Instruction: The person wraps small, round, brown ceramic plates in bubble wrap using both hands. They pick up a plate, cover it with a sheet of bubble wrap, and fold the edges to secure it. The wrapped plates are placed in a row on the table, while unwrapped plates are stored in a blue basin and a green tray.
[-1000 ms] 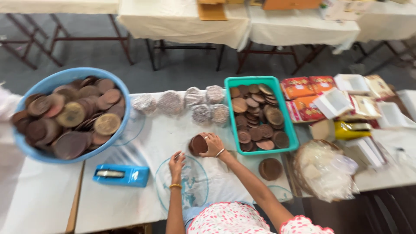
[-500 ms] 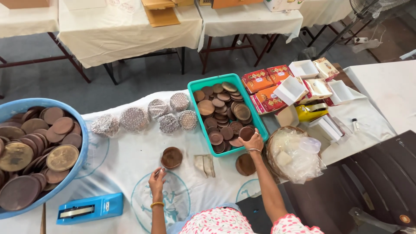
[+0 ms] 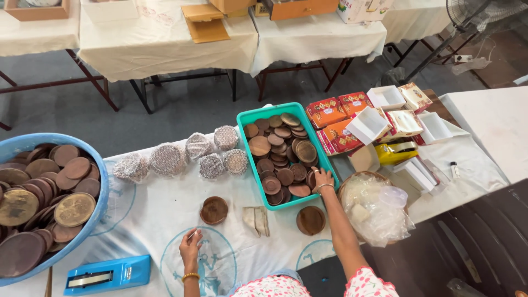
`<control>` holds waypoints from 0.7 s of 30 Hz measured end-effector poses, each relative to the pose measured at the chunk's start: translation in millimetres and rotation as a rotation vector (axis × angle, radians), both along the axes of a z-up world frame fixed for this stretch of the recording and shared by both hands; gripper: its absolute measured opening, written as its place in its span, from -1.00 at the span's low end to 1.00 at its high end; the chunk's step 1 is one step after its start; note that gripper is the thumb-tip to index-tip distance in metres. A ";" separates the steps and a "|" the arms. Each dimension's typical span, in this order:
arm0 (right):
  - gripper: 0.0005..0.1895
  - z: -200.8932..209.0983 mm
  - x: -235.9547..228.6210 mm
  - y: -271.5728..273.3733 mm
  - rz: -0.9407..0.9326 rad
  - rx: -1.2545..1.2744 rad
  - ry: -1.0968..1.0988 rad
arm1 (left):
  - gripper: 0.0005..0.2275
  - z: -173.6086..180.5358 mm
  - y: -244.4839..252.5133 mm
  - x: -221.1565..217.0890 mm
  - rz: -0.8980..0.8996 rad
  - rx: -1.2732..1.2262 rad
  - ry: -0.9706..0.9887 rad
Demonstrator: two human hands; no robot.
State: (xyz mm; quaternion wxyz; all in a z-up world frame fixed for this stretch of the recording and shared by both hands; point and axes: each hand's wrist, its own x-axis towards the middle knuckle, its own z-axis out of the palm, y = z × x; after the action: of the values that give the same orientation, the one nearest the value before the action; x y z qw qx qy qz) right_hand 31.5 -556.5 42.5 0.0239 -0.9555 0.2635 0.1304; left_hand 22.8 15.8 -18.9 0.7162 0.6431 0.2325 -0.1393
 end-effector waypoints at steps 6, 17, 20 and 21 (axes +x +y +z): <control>0.26 34.1 -3.8 19.5 -0.022 -0.040 -0.014 | -0.70 11.0 -6.0 7.7 0.046 0.069 -0.093; 0.09 170.8 -21.2 154.9 0.352 0.445 -0.799 | -0.67 86.9 -122.5 31.4 -0.384 -0.046 -0.545; 0.04 201.1 -26.1 209.4 0.498 0.623 -0.714 | -0.47 128.1 -151.1 23.0 -0.565 -0.423 -0.274; 0.02 209.3 -27.3 225.4 0.594 0.676 -0.669 | -0.39 147.0 -159.5 21.2 -0.618 -0.592 -0.080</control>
State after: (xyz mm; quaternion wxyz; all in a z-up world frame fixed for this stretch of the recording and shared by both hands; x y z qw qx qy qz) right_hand 4.2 -331.1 251.8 0.3736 -0.9170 -0.0956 -0.1017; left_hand 44.0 -143.7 128.1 0.8028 0.4541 -0.0490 -0.3832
